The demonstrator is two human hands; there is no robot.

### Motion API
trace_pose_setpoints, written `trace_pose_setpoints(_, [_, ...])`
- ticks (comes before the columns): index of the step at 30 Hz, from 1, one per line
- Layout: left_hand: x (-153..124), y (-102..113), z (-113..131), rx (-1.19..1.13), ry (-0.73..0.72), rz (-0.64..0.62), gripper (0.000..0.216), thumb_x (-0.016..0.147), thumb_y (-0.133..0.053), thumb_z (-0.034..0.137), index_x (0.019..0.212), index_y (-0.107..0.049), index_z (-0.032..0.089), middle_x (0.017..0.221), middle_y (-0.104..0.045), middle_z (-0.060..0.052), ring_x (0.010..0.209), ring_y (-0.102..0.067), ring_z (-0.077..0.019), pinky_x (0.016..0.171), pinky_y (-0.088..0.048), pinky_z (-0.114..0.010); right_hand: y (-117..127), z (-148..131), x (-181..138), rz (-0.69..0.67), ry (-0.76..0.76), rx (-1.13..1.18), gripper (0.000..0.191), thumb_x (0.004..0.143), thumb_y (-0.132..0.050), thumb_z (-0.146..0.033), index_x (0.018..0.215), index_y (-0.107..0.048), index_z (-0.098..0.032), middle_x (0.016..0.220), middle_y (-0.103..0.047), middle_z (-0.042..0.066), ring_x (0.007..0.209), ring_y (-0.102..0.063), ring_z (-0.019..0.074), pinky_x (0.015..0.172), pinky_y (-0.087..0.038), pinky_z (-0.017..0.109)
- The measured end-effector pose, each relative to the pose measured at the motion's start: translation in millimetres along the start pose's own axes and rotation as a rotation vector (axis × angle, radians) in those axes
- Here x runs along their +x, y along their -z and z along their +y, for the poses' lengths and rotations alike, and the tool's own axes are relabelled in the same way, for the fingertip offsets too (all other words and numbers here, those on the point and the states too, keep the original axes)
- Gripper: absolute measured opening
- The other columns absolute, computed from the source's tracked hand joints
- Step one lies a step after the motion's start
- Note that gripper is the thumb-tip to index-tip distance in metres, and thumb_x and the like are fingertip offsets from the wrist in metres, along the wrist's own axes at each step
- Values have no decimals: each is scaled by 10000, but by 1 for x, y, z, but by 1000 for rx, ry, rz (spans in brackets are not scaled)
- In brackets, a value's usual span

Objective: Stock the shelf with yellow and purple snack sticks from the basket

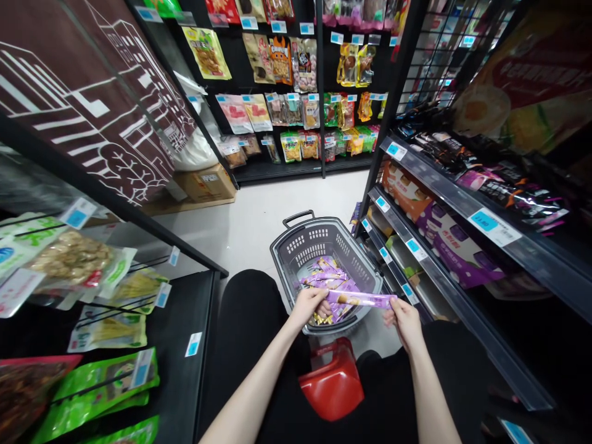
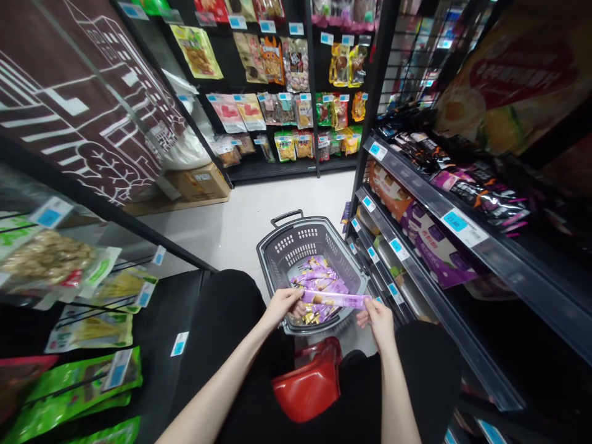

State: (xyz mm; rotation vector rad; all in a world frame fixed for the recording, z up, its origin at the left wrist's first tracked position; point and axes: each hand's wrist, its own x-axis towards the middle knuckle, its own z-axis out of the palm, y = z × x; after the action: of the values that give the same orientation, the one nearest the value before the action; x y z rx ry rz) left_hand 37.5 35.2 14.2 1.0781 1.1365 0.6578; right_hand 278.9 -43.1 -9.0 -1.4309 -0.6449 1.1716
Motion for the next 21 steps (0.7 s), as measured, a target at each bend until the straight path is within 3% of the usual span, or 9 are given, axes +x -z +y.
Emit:
trace_pose_setpoints(3, [1,1,0,-140,66,-15,445,653,-582,551,682,-635,111,597,-675,-66,579,-644,-215,576,-520,-344,-1,-5,-4,-57,-40,128,364,638,-672,-497,749,-652,-152,578,-650,26,503,-613,168,467,-501,271])
trace_pose_setpoints(7, [2,2,-1,-210,62,-4,363,570,-722,354,820,-659,98,659,-687,-49,659,-659,-224,677,-539,-379,-5,-12,-7,-67,-6,228,346,629,-712,-408,860,-663,-155,811,-673,45,703,-640,178,651,-549,306])
trace_pose_setpoints(12, [3,2,-3,-185,-11,3,551,554,-720,205,1080,-581,123,595,-633,26,579,-625,-171,626,-556,-370,-4,-4,-2,-10,29,164,532,594,-748,-314,1082,-567,-201,767,-633,-9,674,-608,155,576,-558,300])
trace_pose_setpoints(14, [3,0,-3,-56,-36,-12,539,614,-672,209,1130,-549,117,610,-635,17,592,-624,-166,615,-555,-347,-3,2,4,31,59,73,504,607,-731,-336,1061,-574,-184,763,-623,-1,632,-593,146,525,-543,276])
trace_pose_setpoints(17, [4,-1,-3,347,-53,-17,405,718,-563,229,1101,-569,95,733,-674,-40,692,-641,-177,651,-541,-310,-2,9,21,58,126,-74,427,647,-678,-379,1000,-595,-153,776,-630,36,603,-586,154,517,-524,280])
trace_pose_setpoints(21, [3,2,-10,684,-6,21,333,696,-563,206,1015,-622,132,837,-686,-71,831,-634,-206,802,-474,-321,-9,13,57,40,264,-345,415,692,-573,-382,1030,-579,-140,903,-644,101,776,-615,229,681,-516,374])
